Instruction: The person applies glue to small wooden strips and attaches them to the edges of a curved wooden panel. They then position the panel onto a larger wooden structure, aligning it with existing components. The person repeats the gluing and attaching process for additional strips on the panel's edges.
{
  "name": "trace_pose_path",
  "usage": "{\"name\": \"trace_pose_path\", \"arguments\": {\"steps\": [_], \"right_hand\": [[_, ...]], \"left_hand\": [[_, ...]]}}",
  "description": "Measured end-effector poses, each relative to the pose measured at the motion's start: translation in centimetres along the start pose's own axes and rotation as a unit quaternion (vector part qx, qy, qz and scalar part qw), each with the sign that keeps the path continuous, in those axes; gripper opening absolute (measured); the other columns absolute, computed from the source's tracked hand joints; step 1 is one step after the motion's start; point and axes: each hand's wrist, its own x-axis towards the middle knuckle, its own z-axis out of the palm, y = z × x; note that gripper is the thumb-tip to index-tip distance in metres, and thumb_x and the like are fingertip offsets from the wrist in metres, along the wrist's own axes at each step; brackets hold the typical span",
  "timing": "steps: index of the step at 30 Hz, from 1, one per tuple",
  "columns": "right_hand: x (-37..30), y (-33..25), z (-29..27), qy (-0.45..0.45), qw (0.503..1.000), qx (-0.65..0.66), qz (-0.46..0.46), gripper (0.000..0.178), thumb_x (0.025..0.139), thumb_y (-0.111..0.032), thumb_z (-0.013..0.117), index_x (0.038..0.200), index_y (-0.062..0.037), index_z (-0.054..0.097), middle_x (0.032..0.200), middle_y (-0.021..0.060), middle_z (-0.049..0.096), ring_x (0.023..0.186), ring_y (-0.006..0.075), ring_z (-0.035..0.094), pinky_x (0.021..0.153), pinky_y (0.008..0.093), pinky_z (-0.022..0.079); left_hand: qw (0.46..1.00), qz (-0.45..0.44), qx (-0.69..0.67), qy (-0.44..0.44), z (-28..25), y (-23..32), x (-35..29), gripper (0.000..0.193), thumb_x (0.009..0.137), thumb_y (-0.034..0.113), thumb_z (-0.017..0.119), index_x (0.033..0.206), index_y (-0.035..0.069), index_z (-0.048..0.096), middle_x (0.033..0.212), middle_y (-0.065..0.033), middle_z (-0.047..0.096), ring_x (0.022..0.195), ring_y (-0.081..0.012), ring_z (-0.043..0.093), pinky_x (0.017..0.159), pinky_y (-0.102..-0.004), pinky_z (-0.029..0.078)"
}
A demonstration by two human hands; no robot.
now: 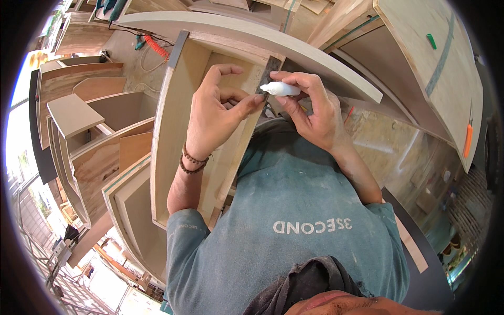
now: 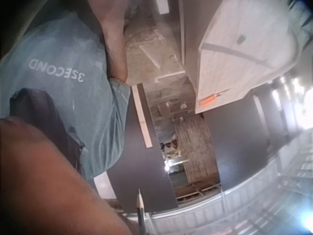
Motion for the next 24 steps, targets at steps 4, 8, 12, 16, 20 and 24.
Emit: {"name": "trace_pose_path", "arguments": {"steps": [4,8,12,16,20,24], "right_hand": [[0.0,0.4,0.1,-0.002,1.000,-0.023,-0.011,0.031,0.094,-0.005,0.073,0.120,-0.0023,0.057,0.119,0.0116,0.074,0.097,0.0290,0.075,0.075,0.0360,0.061],[-0.1,0.2,0.4,0.009,1.000,0.008,0.002,0.031,0.094,-0.004,0.072,0.120,-0.0025,0.056,0.121,0.0118,0.074,0.098,0.0293,0.075,0.076,0.0358,0.061],[-0.8,0.7,0.8,0.032,0.999,0.027,-0.005,0.031,0.094,-0.004,0.072,0.121,-0.0026,0.055,0.126,0.0138,0.072,0.098,0.0292,0.075,0.076,0.0355,0.061],[-1.5,1.1,0.9,0.023,1.000,0.020,-0.001,0.030,0.095,-0.005,0.071,0.120,-0.0027,0.054,0.132,0.0155,0.069,0.102,0.0299,0.075,0.078,0.0349,0.062],[-1.9,1.3,1.0,0.022,0.999,0.037,0.014,0.029,0.097,-0.007,0.069,0.121,-0.0027,0.054,0.136,0.0159,0.067,0.105,0.0293,0.074,0.079,0.0340,0.062],[-2.1,1.5,1.0,0.022,0.998,0.055,0.020,0.030,0.098,-0.008,0.069,0.123,-0.0027,0.054,0.139,0.0161,0.066,0.106,0.0277,0.074,0.079,0.0330,0.062]], "left_hand": [[0.994,-0.014,0.112,0.014,-0.4,0.7,0.4,0.048,0.084,0.019,0.087,0.120,-0.001,0.062,0.069,-0.0044,0.072,0.062,-0.0085,0.065,0.058,-0.0243,0.051],[0.974,0.153,0.142,0.089,0.4,-0.5,1.0,0.036,0.083,0.015,0.086,0.113,-0.001,0.073,0.075,-0.0058,0.069,0.062,-0.0100,0.061,0.058,-0.0255,0.050],[0.978,0.142,0.131,0.082,1.7,-0.2,1.2,0.035,0.082,0.011,0.085,0.116,0.001,0.077,0.082,-0.0087,0.068,0.067,-0.0128,0.061,0.060,-0.0260,0.049],[0.979,0.131,0.133,0.086,2.1,0.1,1.3,0.031,0.083,0.011,0.084,0.112,0.003,0.079,0.078,-0.0092,0.066,0.066,-0.0144,0.061,0.061,-0.0288,0.048],[0.978,0.138,0.132,0.087,2.2,-0.2,1.7,0.029,0.084,0.011,0.084,0.112,0.003,0.079,0.077,-0.0098,0.065,0.067,-0.0152,0.061,0.061,-0.0299,0.048],[0.982,0.129,0.110,0.079,2.2,-0.6,1.9,0.029,0.085,0.012,0.083,0.112,0.003,0.079,0.077,-0.0099,0.066,0.068,-0.0144,0.061,0.061,-0.0296,0.048]]}}
